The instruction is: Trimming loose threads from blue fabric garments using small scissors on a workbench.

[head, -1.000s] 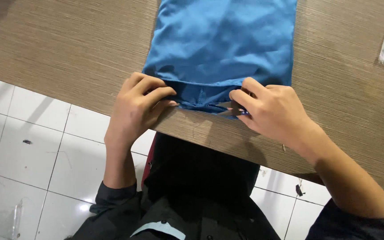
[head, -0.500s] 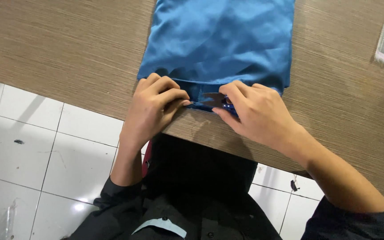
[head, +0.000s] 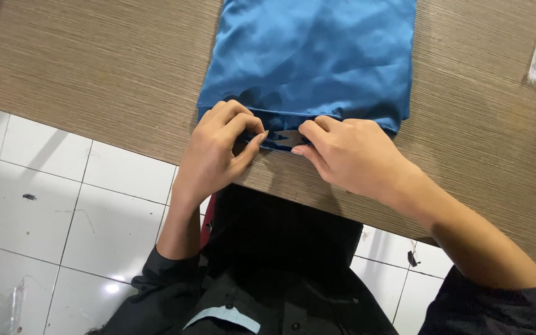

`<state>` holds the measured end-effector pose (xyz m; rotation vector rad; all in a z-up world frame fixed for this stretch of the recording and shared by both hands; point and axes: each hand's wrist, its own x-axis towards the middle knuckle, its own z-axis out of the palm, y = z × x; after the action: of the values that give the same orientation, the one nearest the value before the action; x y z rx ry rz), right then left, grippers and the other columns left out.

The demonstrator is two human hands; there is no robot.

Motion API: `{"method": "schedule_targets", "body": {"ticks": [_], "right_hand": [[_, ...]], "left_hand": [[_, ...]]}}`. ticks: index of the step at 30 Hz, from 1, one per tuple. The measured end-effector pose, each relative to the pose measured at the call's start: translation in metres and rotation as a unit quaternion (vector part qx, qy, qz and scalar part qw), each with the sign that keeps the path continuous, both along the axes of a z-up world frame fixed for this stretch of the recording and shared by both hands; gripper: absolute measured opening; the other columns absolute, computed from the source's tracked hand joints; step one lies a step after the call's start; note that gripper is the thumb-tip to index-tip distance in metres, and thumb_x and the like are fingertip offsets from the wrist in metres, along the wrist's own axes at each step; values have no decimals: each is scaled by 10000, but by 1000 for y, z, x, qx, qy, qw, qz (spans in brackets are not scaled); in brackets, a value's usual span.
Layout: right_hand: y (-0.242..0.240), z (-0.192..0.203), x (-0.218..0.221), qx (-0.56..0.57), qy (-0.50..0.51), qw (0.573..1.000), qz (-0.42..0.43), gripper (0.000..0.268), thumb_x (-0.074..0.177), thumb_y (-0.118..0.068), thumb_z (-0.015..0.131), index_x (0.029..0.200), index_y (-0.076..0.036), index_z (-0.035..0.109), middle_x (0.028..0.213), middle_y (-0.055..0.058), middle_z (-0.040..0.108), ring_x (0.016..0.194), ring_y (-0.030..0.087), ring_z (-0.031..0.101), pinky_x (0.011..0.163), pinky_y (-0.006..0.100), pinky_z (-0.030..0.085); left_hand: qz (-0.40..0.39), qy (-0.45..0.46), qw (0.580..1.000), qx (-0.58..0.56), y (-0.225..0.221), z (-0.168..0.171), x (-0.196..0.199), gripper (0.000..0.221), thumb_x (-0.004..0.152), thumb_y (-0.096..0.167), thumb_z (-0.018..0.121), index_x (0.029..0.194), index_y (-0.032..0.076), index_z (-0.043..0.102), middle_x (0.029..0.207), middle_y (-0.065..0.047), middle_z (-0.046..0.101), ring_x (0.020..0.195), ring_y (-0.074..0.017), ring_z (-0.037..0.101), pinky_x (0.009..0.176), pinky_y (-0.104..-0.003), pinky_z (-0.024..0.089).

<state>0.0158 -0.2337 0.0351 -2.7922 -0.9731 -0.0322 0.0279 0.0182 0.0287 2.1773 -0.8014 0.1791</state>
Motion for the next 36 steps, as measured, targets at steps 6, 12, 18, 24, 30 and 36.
{"method": "schedule_targets", "body": {"ticks": [6, 12, 18, 24, 30, 36], "right_hand": [[5, -2, 0, -19, -21, 1000, 8, 303, 1098, -367, 559, 964, -96, 582, 754, 30, 590, 468, 293, 572, 376, 406, 410], [3, 0, 3, -48, -32, 998, 37, 217, 1083, -372, 464, 1030, -188, 567, 791, -7, 571, 569, 236, 698, 603, 309, 552], [3, 6, 3, -23, -46, 998, 37, 204, 1099, -358, 465, 1005, -201, 553, 781, -19, 567, 581, 222, 694, 643, 300, 551], [-3, 19, 4, 23, -31, 999, 8, 164, 1086, -357, 519, 1049, -203, 558, 788, 11, 584, 622, 279, 691, 620, 351, 560], [-27, 53, 5, 18, 125, 991, -48, 243, 1060, -313, 560, 1093, -75, 523, 932, 97, 671, 647, 348, 643, 549, 499, 487], [-57, 56, 4, -174, 199, 958, -108, 351, 943, -516, 635, 1132, -234, 547, 912, 26, 754, 772, 310, 726, 687, 485, 575]], "left_hand": [[6, 0, 1000, -6, 0, -1, 0, 65, 1008, 87, 691, 1000, 46, 641, 964, -77, 579, 892, -234, 562, 836, -353, 460], [21, -20, 999, -13, 1, -13, 3, 72, 942, 72, 753, 948, 104, 688, 914, -55, 597, 879, -281, 632, 792, -371, 503], [25, -23, 999, -13, 1, -16, 4, 64, 948, 85, 756, 959, 113, 698, 920, -50, 599, 874, -272, 633, 790, -366, 507], [26, -47, 999, -3, 1, -15, 4, 73, 961, 113, 750, 1027, 131, 723, 941, -43, 598, 874, -265, 627, 779, -360, 504], [-7, -73, 997, 14, 3, -11, 0, 126, 999, 203, 761, 1039, 93, 716, 982, -75, 551, 857, -244, 538, 797, -376, 473], [17, -95, 995, 19, 11, -15, -2, 141, 1004, 205, 763, 1033, 98, 676, 1023, -71, 584, 929, -244, 574, 834, -373, 423]]}}
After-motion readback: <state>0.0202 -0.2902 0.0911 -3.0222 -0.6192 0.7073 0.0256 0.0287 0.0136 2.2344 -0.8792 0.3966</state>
